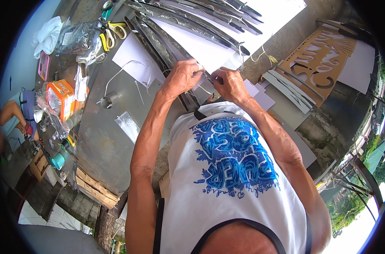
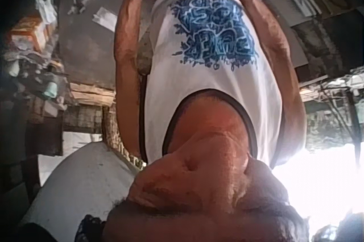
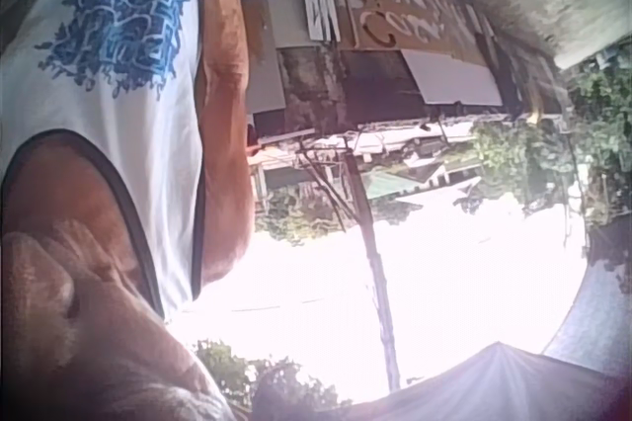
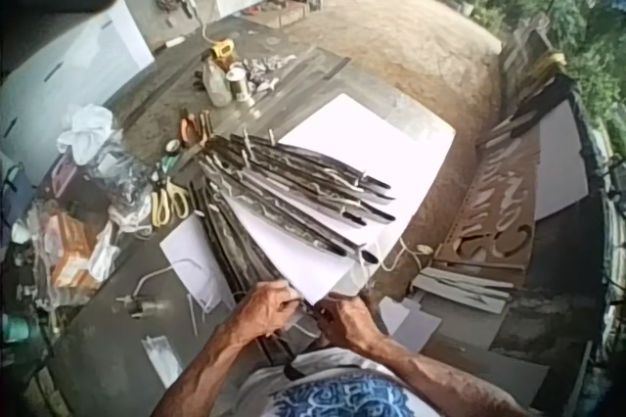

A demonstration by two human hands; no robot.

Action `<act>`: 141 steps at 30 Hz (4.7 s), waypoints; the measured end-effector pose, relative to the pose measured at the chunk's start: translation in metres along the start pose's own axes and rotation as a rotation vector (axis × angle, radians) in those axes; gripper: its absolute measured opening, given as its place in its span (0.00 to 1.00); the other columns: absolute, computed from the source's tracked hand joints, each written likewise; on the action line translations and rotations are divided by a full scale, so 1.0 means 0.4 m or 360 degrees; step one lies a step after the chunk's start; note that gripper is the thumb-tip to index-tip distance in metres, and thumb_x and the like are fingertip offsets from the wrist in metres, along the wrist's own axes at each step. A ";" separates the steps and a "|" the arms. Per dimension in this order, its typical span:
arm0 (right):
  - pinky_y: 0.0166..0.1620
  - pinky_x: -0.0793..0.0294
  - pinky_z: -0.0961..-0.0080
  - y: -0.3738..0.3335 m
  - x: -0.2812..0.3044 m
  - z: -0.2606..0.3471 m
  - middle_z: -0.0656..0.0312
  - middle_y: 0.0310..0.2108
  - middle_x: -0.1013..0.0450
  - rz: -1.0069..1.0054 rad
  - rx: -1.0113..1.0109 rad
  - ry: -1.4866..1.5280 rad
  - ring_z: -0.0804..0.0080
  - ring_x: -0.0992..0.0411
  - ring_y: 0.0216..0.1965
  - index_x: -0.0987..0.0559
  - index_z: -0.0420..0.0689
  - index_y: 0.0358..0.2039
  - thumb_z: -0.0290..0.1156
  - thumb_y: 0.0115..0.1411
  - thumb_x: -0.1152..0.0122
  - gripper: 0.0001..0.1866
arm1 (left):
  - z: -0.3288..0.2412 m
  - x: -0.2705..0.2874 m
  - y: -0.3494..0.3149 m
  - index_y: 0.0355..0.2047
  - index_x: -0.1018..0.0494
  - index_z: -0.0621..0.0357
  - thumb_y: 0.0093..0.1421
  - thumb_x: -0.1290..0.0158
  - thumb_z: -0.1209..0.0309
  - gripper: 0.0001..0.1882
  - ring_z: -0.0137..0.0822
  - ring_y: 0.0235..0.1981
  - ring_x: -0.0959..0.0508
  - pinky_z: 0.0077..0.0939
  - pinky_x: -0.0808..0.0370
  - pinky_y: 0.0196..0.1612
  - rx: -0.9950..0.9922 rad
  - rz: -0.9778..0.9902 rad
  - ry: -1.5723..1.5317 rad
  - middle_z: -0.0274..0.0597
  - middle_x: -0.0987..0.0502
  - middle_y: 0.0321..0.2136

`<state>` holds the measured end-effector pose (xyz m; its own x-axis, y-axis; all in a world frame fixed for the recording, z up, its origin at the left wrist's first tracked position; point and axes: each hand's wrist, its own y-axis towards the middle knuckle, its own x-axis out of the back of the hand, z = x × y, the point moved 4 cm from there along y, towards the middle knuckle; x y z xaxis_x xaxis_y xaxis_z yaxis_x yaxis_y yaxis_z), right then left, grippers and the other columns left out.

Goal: The person assembles decorative metal letters by attaching white wires to them using small plastic zip ties. They work at a cluttered table, handling the letters and zip ties one by one, securing the wires to the metal surfaces.

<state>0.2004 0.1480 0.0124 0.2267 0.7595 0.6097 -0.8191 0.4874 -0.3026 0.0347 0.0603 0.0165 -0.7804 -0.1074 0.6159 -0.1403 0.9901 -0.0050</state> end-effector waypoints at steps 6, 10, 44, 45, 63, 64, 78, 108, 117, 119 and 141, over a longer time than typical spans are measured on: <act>0.42 0.22 0.55 0.014 0.013 0.011 0.52 0.35 0.25 0.0085 0.0026 -0.0108 0.53 0.22 0.36 0.13 0.43 0.41 0.23 0.57 0.44 0.15 | -0.006 0.006 0.001 0.38 0.17 0.61 0.57 0.38 0.78 0.08 0.48 0.27 0.20 0.37 0.25 0.31 -0.0007 -0.0022 -0.0009 0.47 0.21 0.28; 0.47 0.22 0.55 0.013 0.018 0.015 0.53 0.37 0.25 0.0098 0.0005 -0.0233 0.51 0.21 0.41 0.12 0.50 0.41 0.23 0.56 0.43 0.16 | -0.004 0.003 0.001 0.38 0.16 0.60 0.57 0.38 0.78 0.09 0.48 0.26 0.20 0.38 0.25 0.31 0.0004 -0.0037 -0.0006 0.47 0.21 0.28; 0.42 0.21 0.55 0.010 0.001 0.012 0.54 0.35 0.24 0.0003 0.0216 -0.0246 0.50 0.21 0.38 0.17 0.43 0.39 0.26 0.61 0.37 0.07 | -0.027 0.004 -0.007 0.42 0.17 0.59 0.56 0.39 0.78 0.12 0.51 0.33 0.18 0.40 0.22 0.38 0.0016 0.0083 0.0019 0.48 0.19 0.34; 0.42 0.21 0.57 0.011 0.001 0.017 0.55 0.35 0.25 -0.0030 0.0260 -0.0255 0.51 0.22 0.37 0.16 0.42 0.39 0.25 0.61 0.37 0.07 | -0.024 0.003 -0.006 0.41 0.17 0.59 0.56 0.40 0.79 0.12 0.52 0.34 0.18 0.40 0.22 0.38 -0.0004 0.0084 0.0010 0.48 0.19 0.33; 0.39 0.21 0.56 0.025 -0.006 0.011 0.54 0.32 0.28 -0.0306 0.0515 -0.0325 0.52 0.24 0.39 0.22 0.41 0.36 0.25 0.50 0.34 0.12 | -0.020 0.003 -0.006 0.38 0.17 0.62 0.55 0.41 0.81 0.10 0.51 0.32 0.17 0.38 0.21 0.38 -0.0061 0.0077 -0.0030 0.49 0.19 0.31; 0.39 0.21 0.56 0.032 -0.007 0.013 0.54 0.33 0.28 -0.0288 0.0511 -0.0339 0.52 0.24 0.39 0.21 0.41 0.36 0.25 0.50 0.34 0.11 | -0.018 0.001 -0.005 0.37 0.17 0.62 0.55 0.41 0.80 0.09 0.51 0.33 0.17 0.38 0.21 0.38 -0.0051 0.0091 -0.0016 0.48 0.19 0.31; 0.37 0.20 0.58 0.063 0.027 -0.011 0.56 0.32 0.26 -0.0191 0.0476 -0.0415 0.53 0.22 0.34 0.19 0.43 0.39 0.29 0.60 0.35 0.08 | -0.061 -0.025 -0.015 0.40 0.18 0.53 0.51 0.31 0.69 0.15 0.44 0.35 0.18 0.38 0.21 0.39 0.0075 0.0002 0.0278 0.40 0.20 0.31; 0.40 0.18 0.64 0.042 0.034 -0.005 0.56 0.41 0.29 -0.0092 0.0707 -0.0718 0.58 0.27 0.45 0.26 0.40 0.40 0.22 0.49 0.35 0.16 | -0.047 -0.036 0.005 0.29 0.21 0.61 0.53 0.35 0.76 0.06 0.50 0.31 0.19 0.43 0.23 0.35 -0.0147 0.0070 0.0233 0.44 0.21 0.27; 0.39 0.18 0.69 0.060 0.062 0.027 0.61 0.36 0.30 0.0020 0.1007 -0.0925 0.65 0.26 0.43 0.21 0.44 0.33 0.30 0.54 0.36 0.07 | -0.040 -0.041 0.006 0.26 0.23 0.60 0.54 0.36 0.75 0.06 0.48 0.30 0.19 0.44 0.24 0.35 -0.0288 0.0097 0.0359 0.43 0.21 0.24; 0.39 0.18 0.70 0.063 0.068 0.025 0.62 0.36 0.30 0.0028 0.1039 -0.0924 0.66 0.26 0.43 0.21 0.44 0.33 0.30 0.54 0.36 0.07 | -0.044 -0.041 0.006 0.26 0.22 0.60 0.54 0.36 0.75 0.04 0.47 0.30 0.19 0.43 0.24 0.35 -0.0304 0.0049 0.0338 0.42 0.21 0.24; 0.38 0.16 0.63 -0.021 0.177 -0.127 0.60 0.50 0.21 -0.0112 0.0534 -0.0870 0.56 0.18 0.38 0.21 0.43 0.46 0.27 0.59 0.35 0.14 | -0.018 0.077 -0.039 0.46 0.17 0.50 0.54 0.33 0.70 0.17 0.43 0.49 0.25 0.40 0.28 0.56 -0.0003 0.0034 0.0333 0.39 0.19 0.41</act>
<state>0.2501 0.2194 0.0210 0.0575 0.3584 0.9318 -0.9524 0.2996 -0.0564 0.0171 0.0423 0.0411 -0.6398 -0.0653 0.7658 -0.1235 0.9922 -0.0185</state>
